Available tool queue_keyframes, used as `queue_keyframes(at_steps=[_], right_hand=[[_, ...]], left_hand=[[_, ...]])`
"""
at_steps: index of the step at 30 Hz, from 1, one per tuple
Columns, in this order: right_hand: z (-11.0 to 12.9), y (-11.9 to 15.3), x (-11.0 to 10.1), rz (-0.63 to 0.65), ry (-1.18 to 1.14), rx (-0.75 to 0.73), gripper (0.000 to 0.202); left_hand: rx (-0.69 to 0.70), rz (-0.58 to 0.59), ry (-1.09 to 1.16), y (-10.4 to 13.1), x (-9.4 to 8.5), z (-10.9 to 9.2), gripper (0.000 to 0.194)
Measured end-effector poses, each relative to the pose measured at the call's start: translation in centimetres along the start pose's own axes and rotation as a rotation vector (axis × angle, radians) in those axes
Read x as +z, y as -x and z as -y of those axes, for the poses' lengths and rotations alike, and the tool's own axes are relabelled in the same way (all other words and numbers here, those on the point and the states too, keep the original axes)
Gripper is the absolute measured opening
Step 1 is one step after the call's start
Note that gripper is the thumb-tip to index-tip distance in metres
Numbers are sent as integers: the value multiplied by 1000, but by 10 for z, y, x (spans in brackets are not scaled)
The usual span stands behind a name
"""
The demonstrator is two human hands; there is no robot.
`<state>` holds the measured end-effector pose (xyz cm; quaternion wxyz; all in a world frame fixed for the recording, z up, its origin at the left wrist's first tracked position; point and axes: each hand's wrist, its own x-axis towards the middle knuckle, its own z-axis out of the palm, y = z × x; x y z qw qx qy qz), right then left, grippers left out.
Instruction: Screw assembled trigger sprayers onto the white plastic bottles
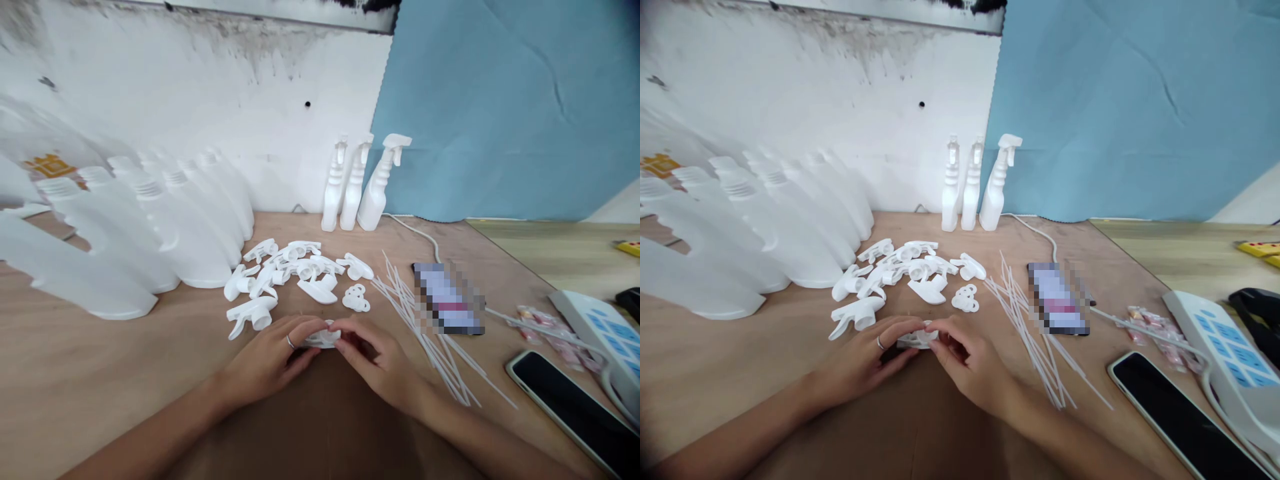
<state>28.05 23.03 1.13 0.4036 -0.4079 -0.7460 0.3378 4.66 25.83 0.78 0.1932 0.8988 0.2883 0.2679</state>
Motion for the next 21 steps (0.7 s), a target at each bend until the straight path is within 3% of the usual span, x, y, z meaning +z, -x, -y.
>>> queue_keyframes(at_steps=[9,16,21], right_hand=[[-9,-6,-5,37,382,-308,14],[-12,-6,-4,41,479,-326,10],[-15,-6,-2,50,433,-308,12]], left_hand=[[87,-63,-164,-4,4,-4,35],[113,-105,-158,-4,8,1,31],[103,-8,-186,-6,3,-1,32]])
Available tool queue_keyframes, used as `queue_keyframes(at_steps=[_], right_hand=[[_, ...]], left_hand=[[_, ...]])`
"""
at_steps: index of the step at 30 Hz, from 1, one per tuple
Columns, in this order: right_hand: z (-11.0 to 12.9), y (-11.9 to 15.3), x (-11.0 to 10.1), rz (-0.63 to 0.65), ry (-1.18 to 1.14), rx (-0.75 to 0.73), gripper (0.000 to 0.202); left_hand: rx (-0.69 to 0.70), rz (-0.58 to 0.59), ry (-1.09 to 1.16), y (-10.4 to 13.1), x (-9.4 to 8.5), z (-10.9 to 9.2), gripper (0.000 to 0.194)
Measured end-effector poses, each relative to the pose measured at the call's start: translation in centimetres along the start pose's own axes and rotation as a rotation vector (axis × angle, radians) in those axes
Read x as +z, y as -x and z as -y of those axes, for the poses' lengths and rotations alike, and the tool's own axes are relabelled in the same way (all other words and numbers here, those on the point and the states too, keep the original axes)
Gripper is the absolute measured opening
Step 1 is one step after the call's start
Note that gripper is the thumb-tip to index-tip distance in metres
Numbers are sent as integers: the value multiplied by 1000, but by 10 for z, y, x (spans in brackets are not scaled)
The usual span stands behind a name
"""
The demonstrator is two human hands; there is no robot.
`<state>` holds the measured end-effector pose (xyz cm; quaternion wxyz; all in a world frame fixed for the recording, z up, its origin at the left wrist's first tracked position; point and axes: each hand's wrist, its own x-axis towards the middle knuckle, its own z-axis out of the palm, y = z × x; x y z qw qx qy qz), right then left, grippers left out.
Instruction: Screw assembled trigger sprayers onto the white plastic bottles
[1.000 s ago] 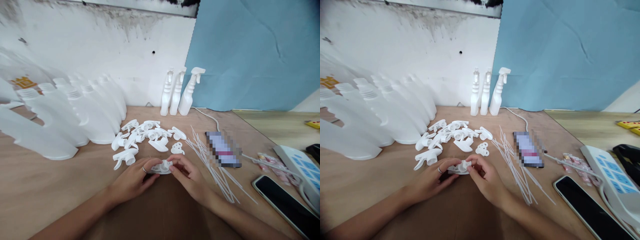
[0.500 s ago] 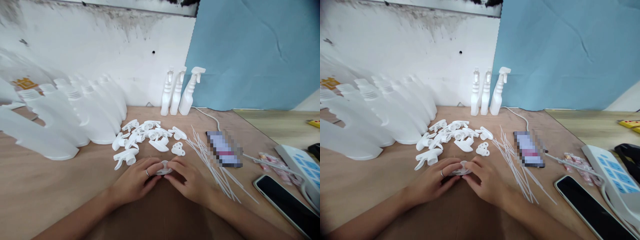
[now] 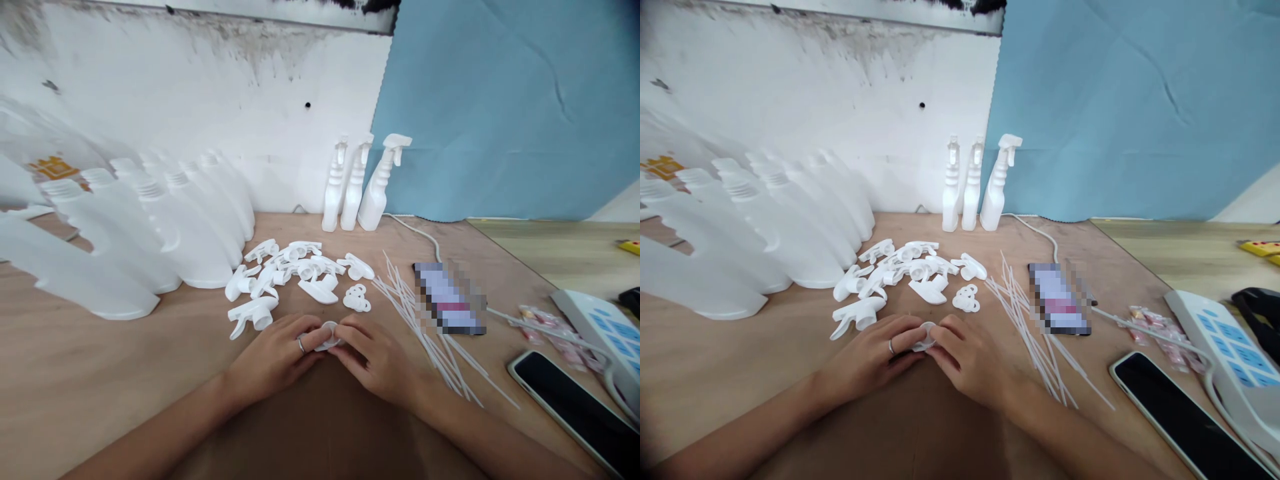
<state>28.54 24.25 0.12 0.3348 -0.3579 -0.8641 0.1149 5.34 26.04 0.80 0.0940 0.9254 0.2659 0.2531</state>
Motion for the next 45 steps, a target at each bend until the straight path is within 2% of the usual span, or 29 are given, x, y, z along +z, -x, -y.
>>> queue_keyframes(at_steps=[5,12,17,20,24,30,33,36,37,39,42,45], right_hand=[[-2,-1,2,13,-44,4,19],[-2,-2,1,-8,46,-25,21],[5,-2,0,-37,55,17,10],[14,-5,-3,-7,85,18,22],[21,-10,-6,18,0,66,28],[16,-6,-2,3,-126,98,41],[14,-7,-8,-22,-177,82,36],[2,-9,-26,-88,-66,94,30],[-6,-10,-33,-119,21,99,26],[-26,-9,-47,-100,256,131,16],[-55,-6,-61,-49,515,340,12],[-71,-2,-65,35,563,514,13]], left_hand=[[14,-17,38,-2,-3,1,35],[24,-48,28,-3,1,0,29],[28,-41,-13,-2,2,-1,33],[52,-33,-75,0,3,-1,34],[51,-36,-67,1,5,-1,35],[34,-64,-24,1,4,0,32],[14,-40,-23,0,4,1,30],[12,-32,-56,1,4,2,27],[11,-34,-60,2,5,2,27],[3,-36,-48,4,6,2,27],[-51,-59,-16,6,8,2,36],[-125,-57,14,6,8,1,49]])
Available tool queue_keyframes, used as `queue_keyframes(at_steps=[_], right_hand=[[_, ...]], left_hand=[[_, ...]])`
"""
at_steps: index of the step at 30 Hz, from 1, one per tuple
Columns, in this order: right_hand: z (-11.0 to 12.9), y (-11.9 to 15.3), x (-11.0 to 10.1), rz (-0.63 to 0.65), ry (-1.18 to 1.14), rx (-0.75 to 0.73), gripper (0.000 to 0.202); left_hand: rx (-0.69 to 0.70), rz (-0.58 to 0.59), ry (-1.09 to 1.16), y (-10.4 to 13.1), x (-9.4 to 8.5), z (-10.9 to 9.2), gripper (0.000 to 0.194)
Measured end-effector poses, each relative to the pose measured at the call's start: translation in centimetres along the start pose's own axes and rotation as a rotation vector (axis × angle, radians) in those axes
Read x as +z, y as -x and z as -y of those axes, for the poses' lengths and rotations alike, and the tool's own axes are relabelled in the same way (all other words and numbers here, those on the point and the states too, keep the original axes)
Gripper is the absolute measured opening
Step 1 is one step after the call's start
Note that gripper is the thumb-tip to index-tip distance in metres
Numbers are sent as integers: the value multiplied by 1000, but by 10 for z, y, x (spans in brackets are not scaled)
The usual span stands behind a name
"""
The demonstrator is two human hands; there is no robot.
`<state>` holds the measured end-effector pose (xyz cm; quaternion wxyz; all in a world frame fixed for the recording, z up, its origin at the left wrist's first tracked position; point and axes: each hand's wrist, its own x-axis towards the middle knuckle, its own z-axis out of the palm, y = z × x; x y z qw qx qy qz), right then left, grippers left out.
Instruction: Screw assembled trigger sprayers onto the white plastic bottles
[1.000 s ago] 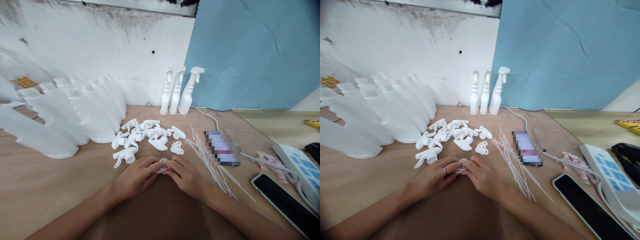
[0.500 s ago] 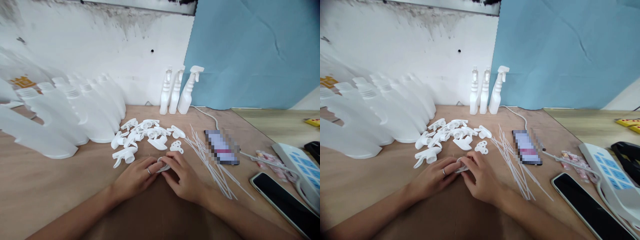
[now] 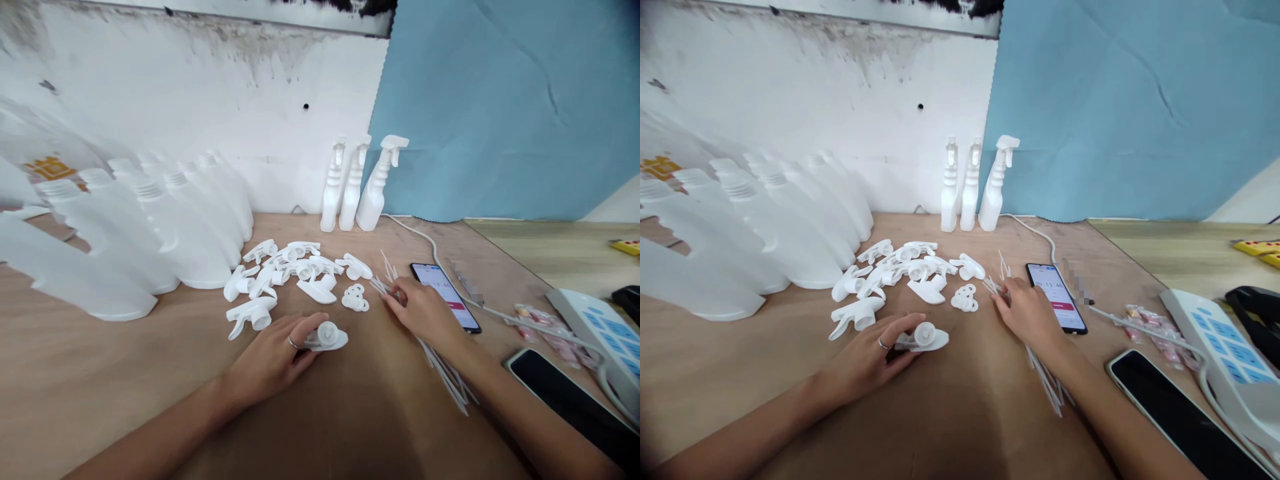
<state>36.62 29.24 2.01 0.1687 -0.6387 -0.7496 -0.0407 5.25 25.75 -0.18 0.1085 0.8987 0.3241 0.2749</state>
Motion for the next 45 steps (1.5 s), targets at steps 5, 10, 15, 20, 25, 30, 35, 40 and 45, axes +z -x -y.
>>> queue_keyframes(at_steps=[5,10,15,20,25,30,35,40,45], right_hand=[[-2,1,2,23,-49,5,21],[-3,-1,-2,-83,-356,139,12],[1,-7,-21,-139,-1079,266,26],[12,-4,-32,-41,-1569,294,27],[46,10,-25,42,-1333,71,15],[86,13,-24,210,-1335,-128,16],[99,8,-23,246,-1094,-262,17],[100,9,-24,148,-895,-360,15],[100,8,-27,164,-784,-478,13]], left_hand=[[-29,38,50,-2,-4,-2,48],[-36,44,51,-3,-6,-5,47],[-46,82,38,-4,-11,-10,49],[-81,75,60,-6,-11,-12,40],[-87,10,42,-6,-6,-14,39],[-58,6,39,-5,-3,-12,38],[-19,2,4,-7,-4,-13,38],[1,-2,-11,-7,-5,-15,38],[6,-8,-9,-7,-4,-13,32]])
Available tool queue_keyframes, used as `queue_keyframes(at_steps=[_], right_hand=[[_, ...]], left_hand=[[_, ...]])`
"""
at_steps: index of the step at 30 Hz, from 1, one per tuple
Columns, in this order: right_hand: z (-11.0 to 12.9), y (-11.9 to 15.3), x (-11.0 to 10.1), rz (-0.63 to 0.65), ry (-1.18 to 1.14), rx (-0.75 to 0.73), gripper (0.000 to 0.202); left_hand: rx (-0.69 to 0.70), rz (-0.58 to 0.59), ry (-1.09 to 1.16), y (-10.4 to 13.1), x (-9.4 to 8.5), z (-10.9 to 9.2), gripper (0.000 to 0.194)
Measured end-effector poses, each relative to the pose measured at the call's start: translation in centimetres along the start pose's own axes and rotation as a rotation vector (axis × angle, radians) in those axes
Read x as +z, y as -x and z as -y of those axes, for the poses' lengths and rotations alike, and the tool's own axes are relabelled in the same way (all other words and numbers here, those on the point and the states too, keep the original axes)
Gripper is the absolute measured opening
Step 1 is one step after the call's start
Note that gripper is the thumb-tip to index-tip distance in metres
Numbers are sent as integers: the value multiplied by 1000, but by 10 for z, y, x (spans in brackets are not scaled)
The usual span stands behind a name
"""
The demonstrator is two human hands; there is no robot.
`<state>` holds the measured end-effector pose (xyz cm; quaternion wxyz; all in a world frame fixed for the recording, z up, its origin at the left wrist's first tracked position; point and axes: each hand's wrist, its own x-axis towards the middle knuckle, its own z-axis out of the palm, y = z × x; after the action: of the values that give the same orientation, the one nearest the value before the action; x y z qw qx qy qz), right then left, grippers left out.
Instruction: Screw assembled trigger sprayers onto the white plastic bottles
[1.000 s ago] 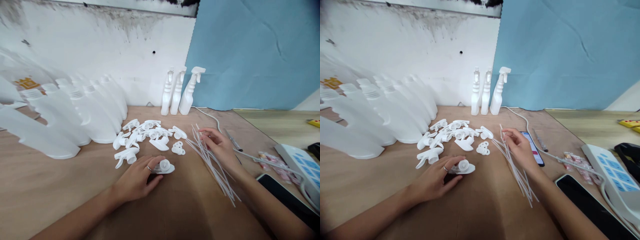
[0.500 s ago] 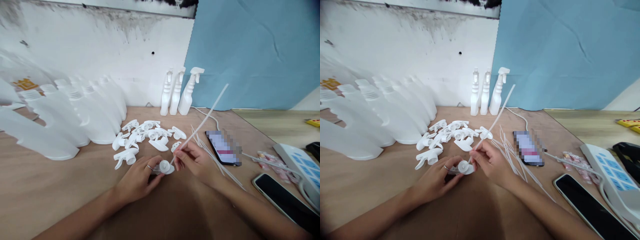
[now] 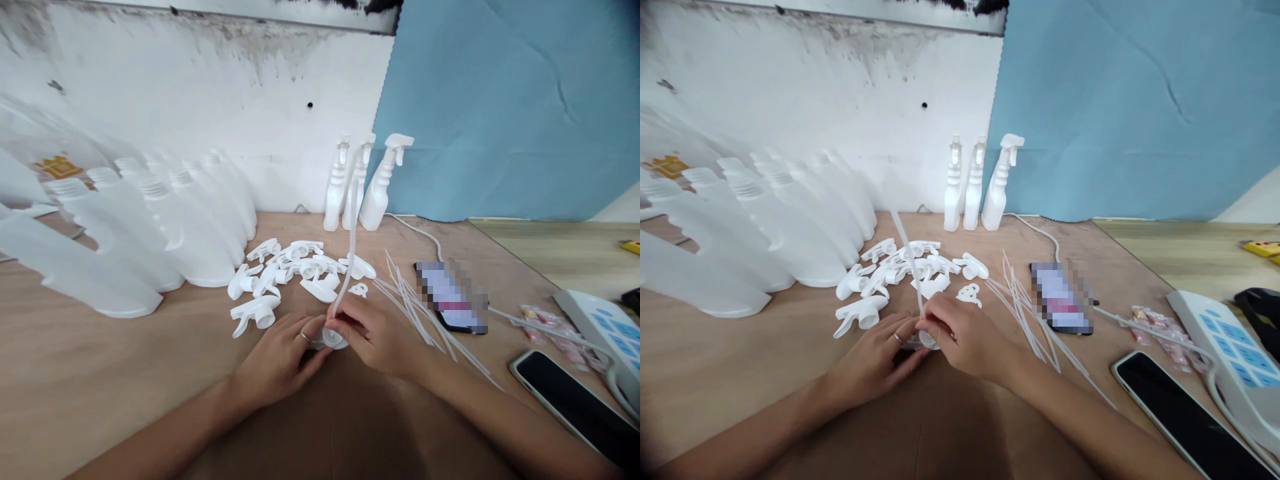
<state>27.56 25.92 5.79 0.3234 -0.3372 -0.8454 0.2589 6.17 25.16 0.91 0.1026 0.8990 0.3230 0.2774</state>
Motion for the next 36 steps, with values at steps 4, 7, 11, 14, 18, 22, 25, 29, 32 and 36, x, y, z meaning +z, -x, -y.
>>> queue_keyframes(at_steps=[4,7,11,14,18,22,25,29,32,36], right_hand=[[-5,1,1,40,38,-25,12],[-7,3,4,55,46,-1,15],[-7,0,9,68,35,-21,20],[-9,-1,13,59,29,23,21],[-14,5,14,-3,24,117,11],[-12,17,9,-33,89,-114,43],[-11,26,9,38,324,-374,56],[-17,37,10,-66,513,-553,39],[-23,48,1,-156,476,-481,53],[-29,58,-23,-458,144,-160,53]], left_hand=[[2,-1,-3,0,2,1,38],[5,-7,1,0,3,1,38],[-1,14,29,0,4,1,30],[-31,37,77,-1,2,1,31],[-140,45,224,-2,-4,0,35],[-335,-31,380,-3,-9,-10,22],[-458,-87,526,-3,-10,-25,19],[-360,-2,562,-3,-18,-42,31],[-198,-118,294,2,-40,-34,41],[-142,-517,-349,25,-94,13,43]])
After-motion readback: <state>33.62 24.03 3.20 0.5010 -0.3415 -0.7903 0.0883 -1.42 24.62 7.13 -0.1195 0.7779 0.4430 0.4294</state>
